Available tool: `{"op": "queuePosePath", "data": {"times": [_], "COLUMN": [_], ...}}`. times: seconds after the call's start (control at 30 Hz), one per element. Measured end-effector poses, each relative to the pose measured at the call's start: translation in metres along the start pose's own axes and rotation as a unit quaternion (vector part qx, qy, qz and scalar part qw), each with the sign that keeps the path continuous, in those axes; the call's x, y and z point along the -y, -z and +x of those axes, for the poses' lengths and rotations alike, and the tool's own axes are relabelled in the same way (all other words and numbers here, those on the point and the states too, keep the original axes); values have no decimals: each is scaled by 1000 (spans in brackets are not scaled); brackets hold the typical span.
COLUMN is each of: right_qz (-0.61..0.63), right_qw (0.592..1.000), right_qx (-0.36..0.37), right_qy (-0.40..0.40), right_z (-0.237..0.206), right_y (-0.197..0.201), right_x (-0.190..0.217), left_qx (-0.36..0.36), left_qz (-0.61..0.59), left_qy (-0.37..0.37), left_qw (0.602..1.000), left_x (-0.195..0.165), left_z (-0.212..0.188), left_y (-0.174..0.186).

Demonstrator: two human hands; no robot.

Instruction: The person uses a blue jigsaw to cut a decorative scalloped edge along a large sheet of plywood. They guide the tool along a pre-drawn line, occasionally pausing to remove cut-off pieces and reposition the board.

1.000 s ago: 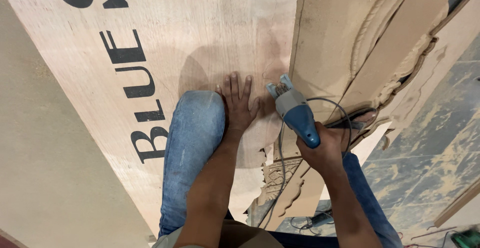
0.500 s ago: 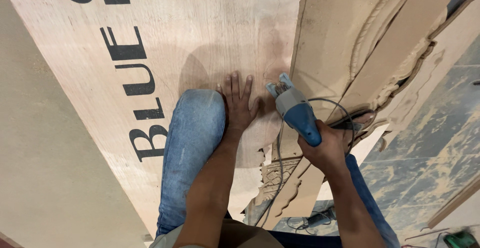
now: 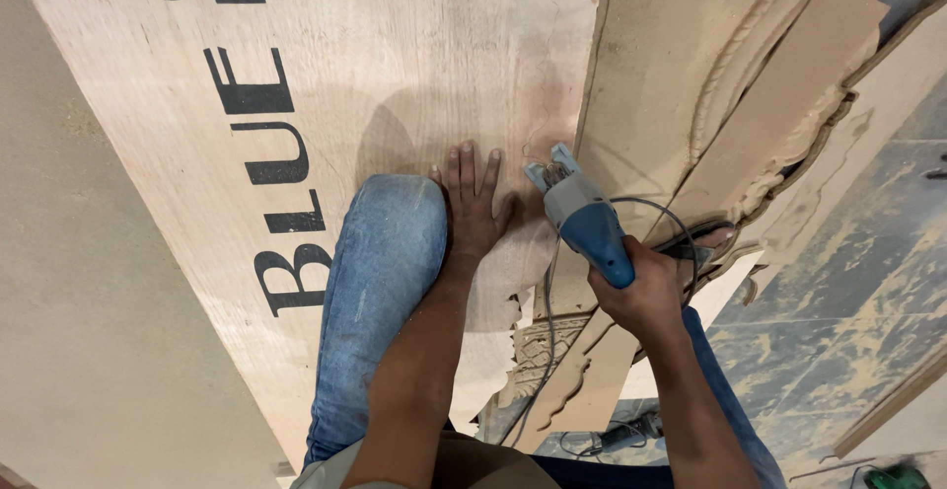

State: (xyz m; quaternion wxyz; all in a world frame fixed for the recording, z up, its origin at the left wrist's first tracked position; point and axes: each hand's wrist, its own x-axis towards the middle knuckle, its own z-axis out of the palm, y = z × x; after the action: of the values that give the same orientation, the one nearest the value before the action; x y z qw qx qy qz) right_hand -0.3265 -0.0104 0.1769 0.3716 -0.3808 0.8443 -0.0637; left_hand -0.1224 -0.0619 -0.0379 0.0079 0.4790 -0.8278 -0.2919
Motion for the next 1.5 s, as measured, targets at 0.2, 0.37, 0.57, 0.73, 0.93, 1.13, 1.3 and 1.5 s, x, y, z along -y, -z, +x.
{"op": "queuePosePath", "data": {"times": [0.2, 0.37, 0.57, 0.73, 0.93, 1.13, 1.3, 1.5], "right_qz": [6, 5, 2, -17, 12, 19, -3, 6], "right_qw": [1000, 1000, 1000, 1000, 998, 997, 995, 995], "right_qx": [11, 7, 5, 17, 19, 36, 42, 49], "right_qy": [-7, 13, 15, 12, 58, 63, 85, 92], "right_z": [3, 4, 7, 8, 12, 17, 21, 24], "right_y": [2, 1, -1, -1, 6, 14, 16, 20], "right_x": [1, -1, -3, -3, 0, 6, 8, 12], "left_qx": [-19, -32, -46, -54, -59, -67, -70, -65], "left_qz": [-15, -31, -34, -37, -67, -76, -84, -88], "left_qy": [2, 1, -4, -7, -7, -8, -1, 0], "left_qw": [1000, 999, 998, 998, 996, 995, 994, 994], "left_x": [-1, -1, -2, -1, -1, -1, -2, 0], "left_z": [-1, 0, 0, 2, 2, 2, 0, 0], "left_y": [1, 1, 4, 4, 4, 6, 4, 4]}}
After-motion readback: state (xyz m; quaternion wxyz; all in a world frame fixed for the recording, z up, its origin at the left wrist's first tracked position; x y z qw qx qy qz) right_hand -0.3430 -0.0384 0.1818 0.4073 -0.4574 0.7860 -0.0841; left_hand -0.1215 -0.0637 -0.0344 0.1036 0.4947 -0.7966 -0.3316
